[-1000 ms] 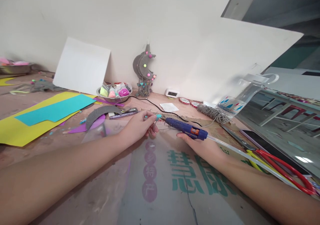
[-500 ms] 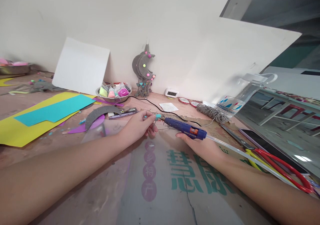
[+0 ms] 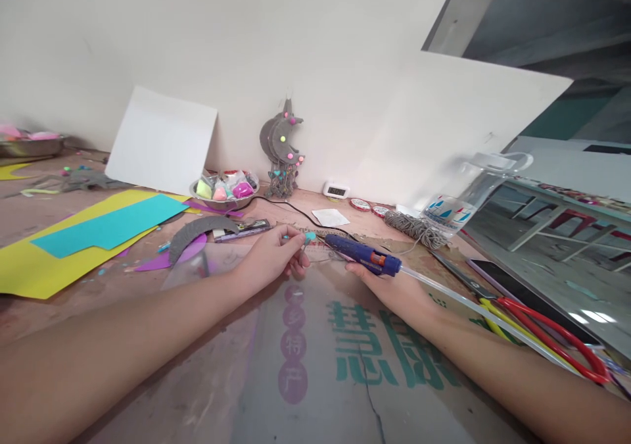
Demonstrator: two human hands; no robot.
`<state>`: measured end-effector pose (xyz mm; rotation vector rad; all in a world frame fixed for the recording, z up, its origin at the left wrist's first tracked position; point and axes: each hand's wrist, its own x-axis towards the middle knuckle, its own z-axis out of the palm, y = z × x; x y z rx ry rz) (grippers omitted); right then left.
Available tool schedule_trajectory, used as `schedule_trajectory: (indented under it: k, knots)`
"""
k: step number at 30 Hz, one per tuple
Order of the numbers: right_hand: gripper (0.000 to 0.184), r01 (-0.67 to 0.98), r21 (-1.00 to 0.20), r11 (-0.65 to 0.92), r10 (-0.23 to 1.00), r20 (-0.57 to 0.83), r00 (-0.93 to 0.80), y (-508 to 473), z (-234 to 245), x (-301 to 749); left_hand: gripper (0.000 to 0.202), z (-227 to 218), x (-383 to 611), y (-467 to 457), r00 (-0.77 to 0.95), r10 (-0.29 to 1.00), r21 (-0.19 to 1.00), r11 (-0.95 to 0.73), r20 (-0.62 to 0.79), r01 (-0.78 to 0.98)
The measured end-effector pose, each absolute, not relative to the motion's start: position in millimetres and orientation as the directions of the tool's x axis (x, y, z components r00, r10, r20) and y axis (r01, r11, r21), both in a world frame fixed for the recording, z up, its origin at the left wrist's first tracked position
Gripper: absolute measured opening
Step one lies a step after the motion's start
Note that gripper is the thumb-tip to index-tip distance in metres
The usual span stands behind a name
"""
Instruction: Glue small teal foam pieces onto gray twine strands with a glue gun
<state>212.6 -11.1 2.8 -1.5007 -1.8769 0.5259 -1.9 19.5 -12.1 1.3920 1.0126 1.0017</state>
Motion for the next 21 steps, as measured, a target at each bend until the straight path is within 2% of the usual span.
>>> schedule_trajectory:
  k: [4, 10, 13, 16, 18, 21]
  knots:
    - [0.032, 0.723, -0.637, 0.267, 0.947, 0.312, -0.075, -5, 10, 218, 0.025, -12, -2, 19, 0.286, 0.957, 0.999, -0.050, 0.044, 0.016]
    - [0.040, 0.675, -0.624, 0.393, 0.903, 0.401, -0.154, 20, 51, 236, 0.025, -14, 0, 21, 0.281, 0.959, 0.999, -0.044, 0.039, 0.012]
    - [0.042, 0.714, -0.627, 0.311, 0.938, 0.323, -0.125, 50, 63, 247, 0.026, -13, -1, 20, 0.237, 0.971, 0.996, -0.058, 0.039, 0.074]
    - [0.050, 0.799, -0.563, 0.213, 0.964, 0.255, -0.077, 91, 55, 258, 0.026, -11, -2, 19, 0.214, 0.976, 0.988, -0.078, 0.047, 0.137]
    - [0.046, 0.855, -0.495, 0.157, 0.968, 0.251, -0.033, 116, 41, 263, 0.027, -9, -1, 18, 0.211, 0.976, 0.983, -0.090, 0.054, 0.162]
    - [0.039, 0.885, -0.459, 0.083, 0.969, 0.244, 0.036, 142, 18, 266, 0.027, -7, 0, 18, 0.208, 0.978, 0.982, -0.073, 0.036, 0.174]
